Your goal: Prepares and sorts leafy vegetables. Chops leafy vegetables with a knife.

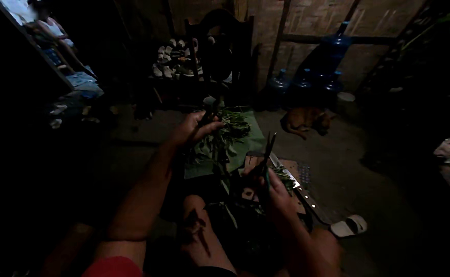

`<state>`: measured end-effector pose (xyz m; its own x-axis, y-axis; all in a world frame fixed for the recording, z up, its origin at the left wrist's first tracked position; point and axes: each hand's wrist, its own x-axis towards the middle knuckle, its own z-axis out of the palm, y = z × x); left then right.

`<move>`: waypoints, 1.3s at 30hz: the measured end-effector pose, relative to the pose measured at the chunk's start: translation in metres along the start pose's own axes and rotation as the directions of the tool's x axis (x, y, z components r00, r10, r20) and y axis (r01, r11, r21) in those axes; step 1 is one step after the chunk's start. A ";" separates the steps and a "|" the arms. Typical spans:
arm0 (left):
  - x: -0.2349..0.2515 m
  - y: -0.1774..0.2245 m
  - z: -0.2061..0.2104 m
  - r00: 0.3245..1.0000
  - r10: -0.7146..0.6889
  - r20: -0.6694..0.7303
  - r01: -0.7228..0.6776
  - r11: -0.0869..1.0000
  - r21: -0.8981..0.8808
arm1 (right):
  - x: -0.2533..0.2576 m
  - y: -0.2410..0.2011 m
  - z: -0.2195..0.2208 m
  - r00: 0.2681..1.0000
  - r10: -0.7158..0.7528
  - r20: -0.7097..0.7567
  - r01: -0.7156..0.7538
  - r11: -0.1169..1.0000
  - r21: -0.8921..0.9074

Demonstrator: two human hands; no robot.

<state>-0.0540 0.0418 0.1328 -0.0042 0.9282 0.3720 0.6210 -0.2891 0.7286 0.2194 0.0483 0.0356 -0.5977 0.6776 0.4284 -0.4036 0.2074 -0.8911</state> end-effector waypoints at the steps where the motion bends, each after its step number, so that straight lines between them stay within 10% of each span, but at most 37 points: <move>1: -0.006 0.001 0.007 1.000 0.024 0.018 -0.023 1.000 -0.019 | 0.006 -0.002 0.001 0.996 -0.030 -0.081 0.028 0.999 -0.035; 12: -0.039 0.003 0.054 0.999 -0.042 0.034 0.049 0.974 -0.221 | 0.009 0.000 -0.010 0.976 -0.144 -0.164 0.065 0.909 -0.412; 19: -0.056 0.006 0.077 0.990 -0.137 -0.024 0.122 0.941 -0.316 | -0.042 -0.001 0.005 0.821 0.500 0.275 -0.502 0.862 -0.071; 31: -0.023 0.002 0.115 0.962 -0.127 0.240 0.146 0.987 -0.061 | -0.033 0.019 0.002 0.802 0.594 -0.067 -0.563 0.789 0.246; 39: 0.044 -0.005 0.181 0.852 -0.222 0.475 0.153 0.972 0.180 | -0.037 0.064 -0.024 0.719 0.634 -0.283 -0.340 0.677 0.653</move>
<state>0.0847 0.1261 0.0415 0.2310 0.9658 -0.1180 0.7438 -0.0971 0.6613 0.2324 0.0535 -0.0410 -0.4897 0.8188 -0.2995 -0.5224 -0.5506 -0.6511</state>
